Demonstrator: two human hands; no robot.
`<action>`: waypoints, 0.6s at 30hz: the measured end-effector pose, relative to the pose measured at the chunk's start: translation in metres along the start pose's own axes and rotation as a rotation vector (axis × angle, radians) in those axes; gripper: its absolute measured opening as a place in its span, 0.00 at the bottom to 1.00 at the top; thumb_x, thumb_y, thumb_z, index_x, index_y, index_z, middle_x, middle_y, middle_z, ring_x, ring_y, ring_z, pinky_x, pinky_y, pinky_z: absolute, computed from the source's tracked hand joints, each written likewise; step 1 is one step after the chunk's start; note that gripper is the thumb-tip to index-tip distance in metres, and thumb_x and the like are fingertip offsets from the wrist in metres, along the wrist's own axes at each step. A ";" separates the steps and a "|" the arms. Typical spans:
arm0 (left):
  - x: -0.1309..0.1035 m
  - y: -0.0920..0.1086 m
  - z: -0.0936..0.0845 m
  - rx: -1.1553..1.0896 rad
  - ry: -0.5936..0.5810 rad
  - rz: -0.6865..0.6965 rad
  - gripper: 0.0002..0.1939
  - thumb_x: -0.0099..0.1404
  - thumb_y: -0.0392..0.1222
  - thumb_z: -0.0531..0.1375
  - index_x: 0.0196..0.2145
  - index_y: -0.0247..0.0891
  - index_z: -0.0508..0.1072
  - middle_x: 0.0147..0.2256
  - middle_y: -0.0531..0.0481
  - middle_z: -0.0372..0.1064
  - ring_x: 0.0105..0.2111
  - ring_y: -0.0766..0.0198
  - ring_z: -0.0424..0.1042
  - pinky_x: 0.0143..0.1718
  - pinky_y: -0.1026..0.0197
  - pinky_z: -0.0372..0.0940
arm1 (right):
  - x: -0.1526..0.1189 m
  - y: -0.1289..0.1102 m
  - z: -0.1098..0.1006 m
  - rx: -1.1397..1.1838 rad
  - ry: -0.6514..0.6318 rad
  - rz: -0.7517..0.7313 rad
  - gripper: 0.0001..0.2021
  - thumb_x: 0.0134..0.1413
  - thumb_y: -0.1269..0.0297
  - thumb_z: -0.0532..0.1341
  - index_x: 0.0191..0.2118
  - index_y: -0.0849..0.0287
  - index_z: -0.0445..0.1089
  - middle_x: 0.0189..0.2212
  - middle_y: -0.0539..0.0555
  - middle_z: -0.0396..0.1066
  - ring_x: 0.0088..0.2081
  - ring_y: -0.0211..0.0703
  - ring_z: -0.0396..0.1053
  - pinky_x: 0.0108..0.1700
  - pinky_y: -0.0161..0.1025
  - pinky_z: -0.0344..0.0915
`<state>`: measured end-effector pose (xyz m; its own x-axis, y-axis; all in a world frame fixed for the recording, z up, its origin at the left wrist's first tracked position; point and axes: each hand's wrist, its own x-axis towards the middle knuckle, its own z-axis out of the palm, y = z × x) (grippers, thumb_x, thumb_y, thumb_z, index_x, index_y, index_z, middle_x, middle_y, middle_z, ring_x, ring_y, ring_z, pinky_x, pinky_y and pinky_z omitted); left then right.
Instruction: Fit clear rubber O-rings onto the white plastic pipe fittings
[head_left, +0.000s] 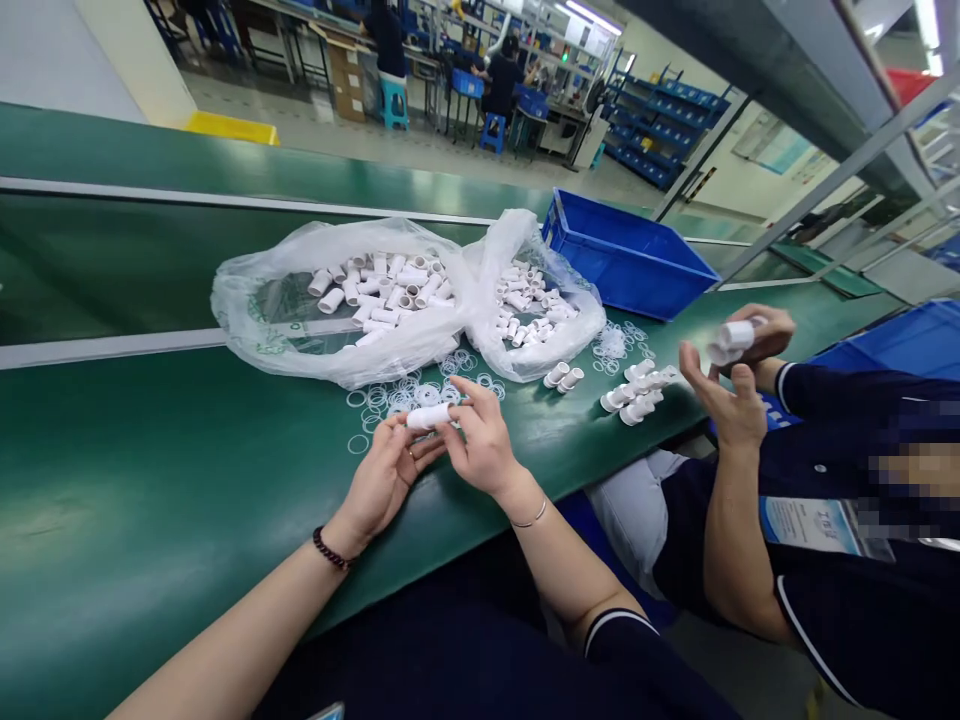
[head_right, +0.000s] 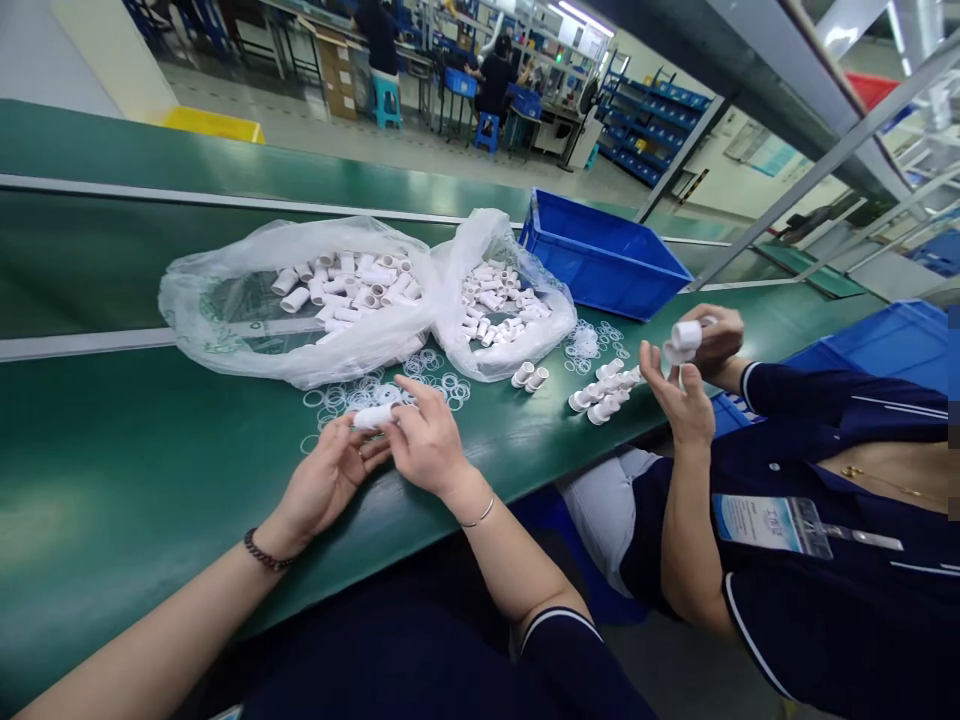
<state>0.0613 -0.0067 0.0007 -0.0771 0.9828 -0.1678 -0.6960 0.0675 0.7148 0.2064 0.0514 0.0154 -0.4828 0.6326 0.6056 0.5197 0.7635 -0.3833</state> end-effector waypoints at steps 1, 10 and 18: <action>-0.002 -0.002 0.000 0.083 0.010 0.027 0.20 0.61 0.49 0.65 0.44 0.40 0.63 0.44 0.44 0.71 0.42 0.55 0.75 0.46 0.52 0.69 | -0.003 0.007 -0.008 -0.032 0.021 0.045 0.07 0.61 0.65 0.55 0.39 0.61 0.67 0.58 0.66 0.58 0.59 0.50 0.58 0.57 0.50 0.61; 0.004 0.002 -0.004 0.812 0.010 0.195 0.18 0.57 0.57 0.63 0.41 0.47 0.68 0.43 0.49 0.71 0.43 0.50 0.74 0.48 0.48 0.71 | -0.016 0.091 -0.085 -0.577 -0.040 0.621 0.10 0.61 0.66 0.55 0.45 0.63 0.69 0.59 0.65 0.56 0.58 0.53 0.55 0.57 0.50 0.60; -0.023 0.005 -0.004 0.983 -0.080 0.211 0.14 0.55 0.58 0.61 0.41 0.62 0.70 0.42 0.58 0.74 0.50 0.42 0.70 0.56 0.35 0.62 | -0.030 0.109 -0.085 -0.580 -0.071 0.747 0.11 0.58 0.66 0.59 0.46 0.62 0.69 0.57 0.63 0.59 0.57 0.56 0.57 0.55 0.51 0.62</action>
